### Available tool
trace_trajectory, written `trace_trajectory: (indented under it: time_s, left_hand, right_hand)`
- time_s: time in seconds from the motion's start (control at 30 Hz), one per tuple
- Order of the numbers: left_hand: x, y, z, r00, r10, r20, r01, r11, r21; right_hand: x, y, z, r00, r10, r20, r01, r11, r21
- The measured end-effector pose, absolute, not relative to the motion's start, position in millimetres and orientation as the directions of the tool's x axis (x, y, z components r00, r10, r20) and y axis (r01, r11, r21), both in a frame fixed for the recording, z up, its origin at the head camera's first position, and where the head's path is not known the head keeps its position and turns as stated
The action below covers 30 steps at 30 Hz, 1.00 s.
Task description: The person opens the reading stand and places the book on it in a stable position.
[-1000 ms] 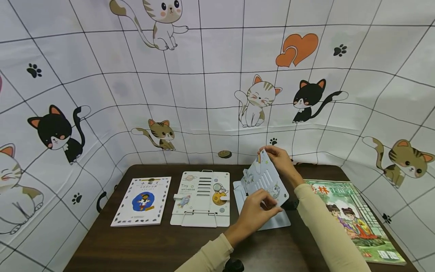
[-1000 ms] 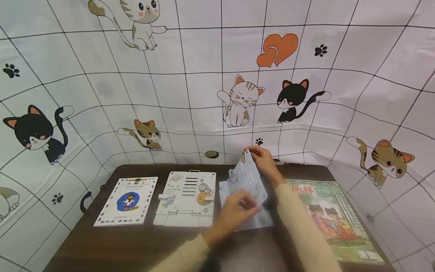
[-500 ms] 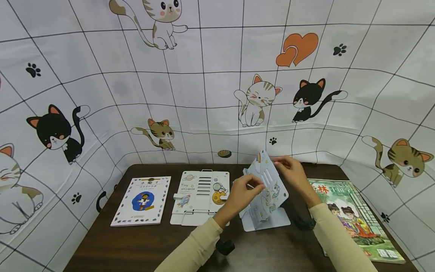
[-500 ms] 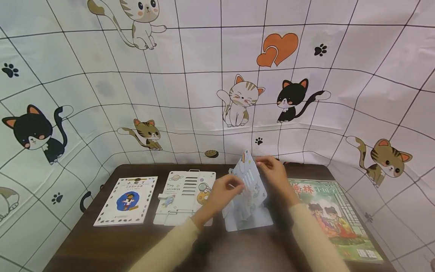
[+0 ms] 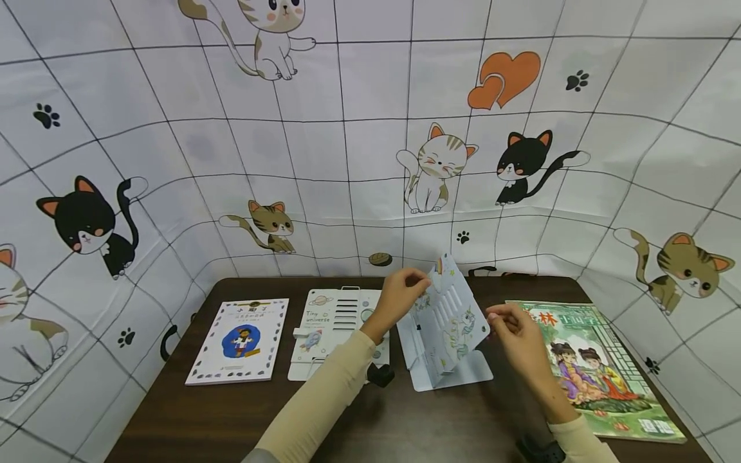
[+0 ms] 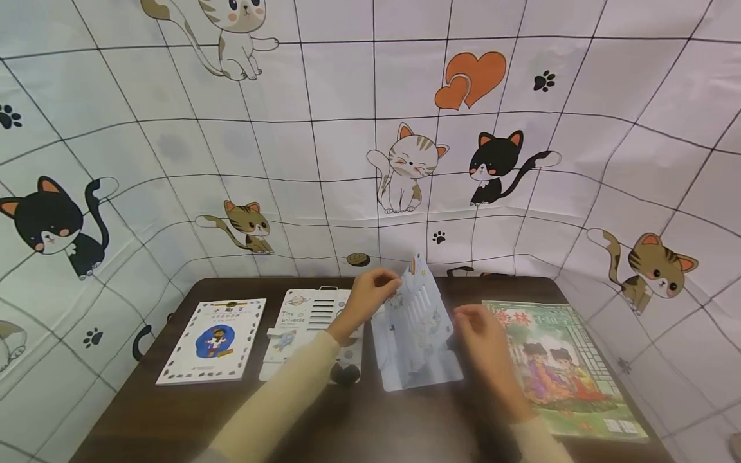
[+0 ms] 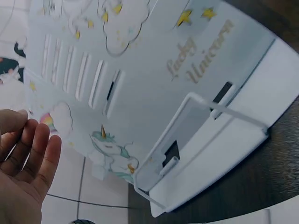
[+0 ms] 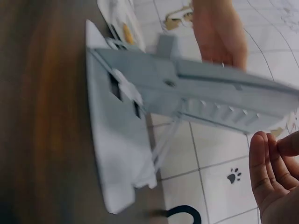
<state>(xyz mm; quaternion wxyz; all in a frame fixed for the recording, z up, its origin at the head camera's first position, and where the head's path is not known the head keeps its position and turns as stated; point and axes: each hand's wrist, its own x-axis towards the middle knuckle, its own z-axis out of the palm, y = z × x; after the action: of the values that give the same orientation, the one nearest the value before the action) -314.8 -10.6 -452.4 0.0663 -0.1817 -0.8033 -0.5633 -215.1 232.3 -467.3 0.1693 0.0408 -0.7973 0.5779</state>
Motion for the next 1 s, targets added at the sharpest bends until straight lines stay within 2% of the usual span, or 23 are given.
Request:
trace_trajectory:
  time_s: [0.23,0.47,0.57,1.0]
  left_hand:
    - [-329.8,-6.4,-452.9,-0.954,0.183,0.238,0.291,0.373,0.881]
    - [-340.9,-5.9,-448.6,-0.964,0.196,0.181,0.251,0.439,0.863]
    - [-346.3,-3.7,-448.2,-0.967,0.191,0.168,0.241,0.476,0.846]
    - [-350.1,13.6,-448.8,-0.949,0.273,0.156,0.284,0.533,0.797]
  right_hand:
    - [-184.5,223.3,-483.8,-0.948,0.136,0.288,-0.25,0.24,-0.938]
    - [-159.8,207.1,-487.8,-0.936,0.069,0.345,-0.316,0.26,-0.912]
    - [-156.9,200.7,-487.3,-0.927,0.055,0.371,-0.341,0.287,-0.895]
    - [-158.7,189.3,-488.3,-0.935,0.123,0.333,-0.274,0.346,-0.897]
